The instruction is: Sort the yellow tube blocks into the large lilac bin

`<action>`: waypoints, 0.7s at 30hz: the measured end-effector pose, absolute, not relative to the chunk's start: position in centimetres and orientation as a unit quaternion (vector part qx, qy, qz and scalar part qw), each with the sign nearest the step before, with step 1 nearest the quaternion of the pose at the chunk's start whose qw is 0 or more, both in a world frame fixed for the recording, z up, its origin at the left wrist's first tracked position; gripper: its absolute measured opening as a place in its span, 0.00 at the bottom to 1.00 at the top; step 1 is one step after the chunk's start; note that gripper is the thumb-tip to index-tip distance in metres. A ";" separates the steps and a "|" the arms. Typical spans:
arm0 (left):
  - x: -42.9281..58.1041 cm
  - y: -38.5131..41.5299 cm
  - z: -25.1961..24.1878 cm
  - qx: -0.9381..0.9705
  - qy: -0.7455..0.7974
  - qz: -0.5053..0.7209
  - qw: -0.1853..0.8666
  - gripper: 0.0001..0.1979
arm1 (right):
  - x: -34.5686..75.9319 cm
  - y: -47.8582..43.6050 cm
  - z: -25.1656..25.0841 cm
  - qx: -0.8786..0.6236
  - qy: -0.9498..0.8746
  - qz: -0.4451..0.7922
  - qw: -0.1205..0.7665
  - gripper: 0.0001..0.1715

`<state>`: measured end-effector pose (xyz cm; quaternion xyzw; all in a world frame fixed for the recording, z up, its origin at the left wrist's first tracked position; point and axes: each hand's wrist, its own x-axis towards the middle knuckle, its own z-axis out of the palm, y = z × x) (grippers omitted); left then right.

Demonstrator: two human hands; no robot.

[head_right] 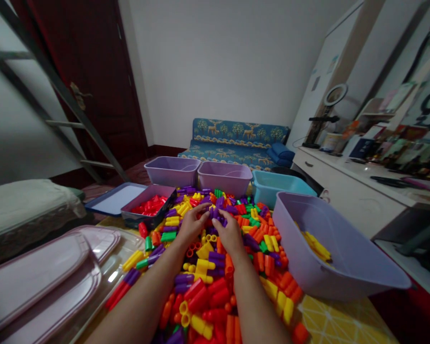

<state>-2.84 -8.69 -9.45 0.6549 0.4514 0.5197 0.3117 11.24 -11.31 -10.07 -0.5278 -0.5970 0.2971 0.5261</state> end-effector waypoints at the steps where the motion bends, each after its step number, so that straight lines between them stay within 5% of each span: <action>1: -2.8 -8.7 -9.5 0.654 0.453 0.521 0.311 0.16 | 11.2 -11.4 -10.0 -0.529 -0.596 0.296 0.526 0.25; 12: -2.6 -8.2 -10.0 0.588 0.413 0.610 0.334 0.12 | 10.7 -12.0 -9.0 -0.436 -0.611 0.309 0.584 0.33; 21: -2.4 -8.2 -10.1 0.557 0.362 0.643 0.381 0.09 | 10.9 -11.9 -9.4 -0.459 -0.614 0.311 0.562 0.30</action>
